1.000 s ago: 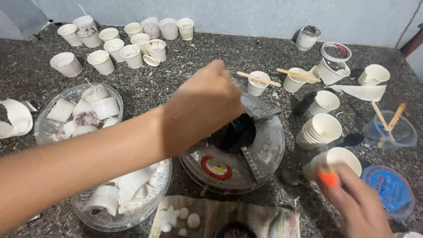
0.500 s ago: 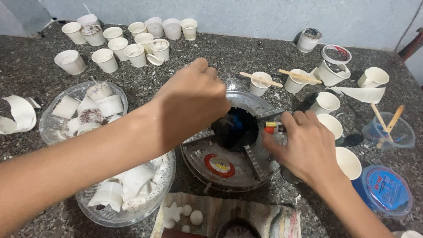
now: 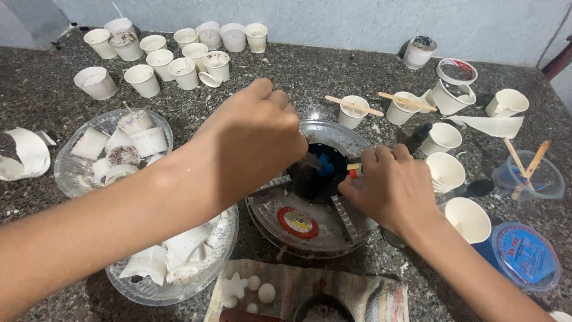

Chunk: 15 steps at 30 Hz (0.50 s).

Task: The person lights a portable gas stove and melts white wax in a small metal pot while stirring it with a spoon.

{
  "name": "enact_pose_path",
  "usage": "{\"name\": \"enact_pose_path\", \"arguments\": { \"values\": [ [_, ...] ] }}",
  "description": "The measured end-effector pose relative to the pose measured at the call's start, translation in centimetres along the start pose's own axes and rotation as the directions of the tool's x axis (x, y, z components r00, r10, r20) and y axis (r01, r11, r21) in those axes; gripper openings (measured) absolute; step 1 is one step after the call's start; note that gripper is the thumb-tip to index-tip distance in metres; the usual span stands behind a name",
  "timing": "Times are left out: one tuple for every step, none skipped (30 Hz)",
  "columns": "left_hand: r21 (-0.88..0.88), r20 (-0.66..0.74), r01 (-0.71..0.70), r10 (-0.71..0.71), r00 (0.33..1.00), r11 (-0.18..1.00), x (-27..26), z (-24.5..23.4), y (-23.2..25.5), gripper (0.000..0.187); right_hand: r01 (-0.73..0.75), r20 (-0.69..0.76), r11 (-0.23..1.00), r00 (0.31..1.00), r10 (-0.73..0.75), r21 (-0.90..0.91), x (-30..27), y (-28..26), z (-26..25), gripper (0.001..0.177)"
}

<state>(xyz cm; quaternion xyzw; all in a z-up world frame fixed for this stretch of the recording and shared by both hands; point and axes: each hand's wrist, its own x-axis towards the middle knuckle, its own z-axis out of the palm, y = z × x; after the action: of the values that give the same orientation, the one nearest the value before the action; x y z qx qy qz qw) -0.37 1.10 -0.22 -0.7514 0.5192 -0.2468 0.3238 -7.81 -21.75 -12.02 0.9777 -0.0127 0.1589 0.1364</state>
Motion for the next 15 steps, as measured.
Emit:
{"name": "enact_pose_path", "arguments": {
  "values": [
    [0.017,-0.034,0.010,-0.010,0.999,1.000,-0.1,0.0,0.0,0.047,-0.001,0.032,1.000,0.999,0.000,0.007,0.0,0.0,-0.2,0.045],
    [0.034,-0.068,0.021,-0.019,0.998,0.999,-0.2,0.1,0.1,0.049,-0.001,0.064,1.000,0.998,0.001,0.014,0.0,-0.1,-0.5,0.044],
    [0.034,-0.069,0.022,-0.019,0.997,0.999,-0.2,0.1,0.1,0.049,-0.001,0.063,1.000,0.998,0.000,0.013,0.0,-0.1,-0.8,0.044],
    [0.024,-0.061,0.022,-0.020,0.998,0.999,-0.3,0.1,0.1,0.051,-0.030,0.129,0.998,0.991,0.021,0.062,0.0,0.0,-1.2,0.040],
    [0.013,-0.052,0.022,-0.021,0.998,1.000,-0.4,0.1,0.0,0.052,-0.062,0.195,0.992,0.980,0.039,0.109,0.0,0.0,-1.5,0.036],
    [0.013,-0.052,0.022,-0.021,0.998,1.000,-0.5,0.4,0.2,0.052,-0.061,0.195,0.992,0.980,0.039,0.108,0.4,-0.2,-3.3,0.036],
    [0.022,-0.103,0.054,-0.052,0.993,0.998,-0.8,0.7,0.4,0.050,-0.181,0.436,0.981,0.890,0.135,0.065,0.7,-0.4,-5.0,0.044],
    [0.029,-0.154,0.087,-0.081,0.985,0.996,-1.0,1.1,0.5,0.049,-0.289,0.641,0.957,0.733,0.228,-0.009,1.1,-0.7,-6.7,0.054],
    [0.030,-0.153,0.088,-0.083,0.985,0.996,-1.0,1.0,0.5,0.049,-0.288,0.641,0.958,0.734,0.226,-0.009,0.3,0.0,-7.2,0.054],
    [0.015,0.005,0.051,-0.051,0.999,0.999,-1.0,0.9,0.6,0.043,-0.304,0.612,0.953,0.754,0.239,0.003,-0.5,0.7,-7.6,0.059],
    [-0.007,0.162,0.018,-0.017,0.987,1.000,-1.0,0.9,0.7,0.044,-0.320,0.586,0.947,0.771,0.252,0.015,-1.4,1.4,-8.1,0.065],
    [-0.009,0.163,0.018,-0.016,0.987,1.000,-0.8,0.3,0.6,0.044,-0.320,0.587,0.947,0.770,0.251,0.014,-2.0,1.7,-8.5,0.065],
    [-0.086,0.342,-0.010,0.039,0.939,0.996,-0.6,-0.2,0.4,0.021,-0.368,0.614,0.930,0.737,0.282,0.014,-2.7,1.9,-9.0,0.067],
    [-0.164,0.505,-0.021,0.102,0.857,0.986,-0.4,-0.8,0.3,0.021,-0.416,0.641,0.909,0.702,0.312,0.013,-3.4,2.1,-9.5,0.073],
    [-0.164,0.505,-0.021,0.102,0.857,0.986,-0.6,-0.7,0.6,0.021,-0.416,0.640,0.909,0.702,0.313,0.012,-4.1,2.4,-9.4,0.073]
  ]
}}
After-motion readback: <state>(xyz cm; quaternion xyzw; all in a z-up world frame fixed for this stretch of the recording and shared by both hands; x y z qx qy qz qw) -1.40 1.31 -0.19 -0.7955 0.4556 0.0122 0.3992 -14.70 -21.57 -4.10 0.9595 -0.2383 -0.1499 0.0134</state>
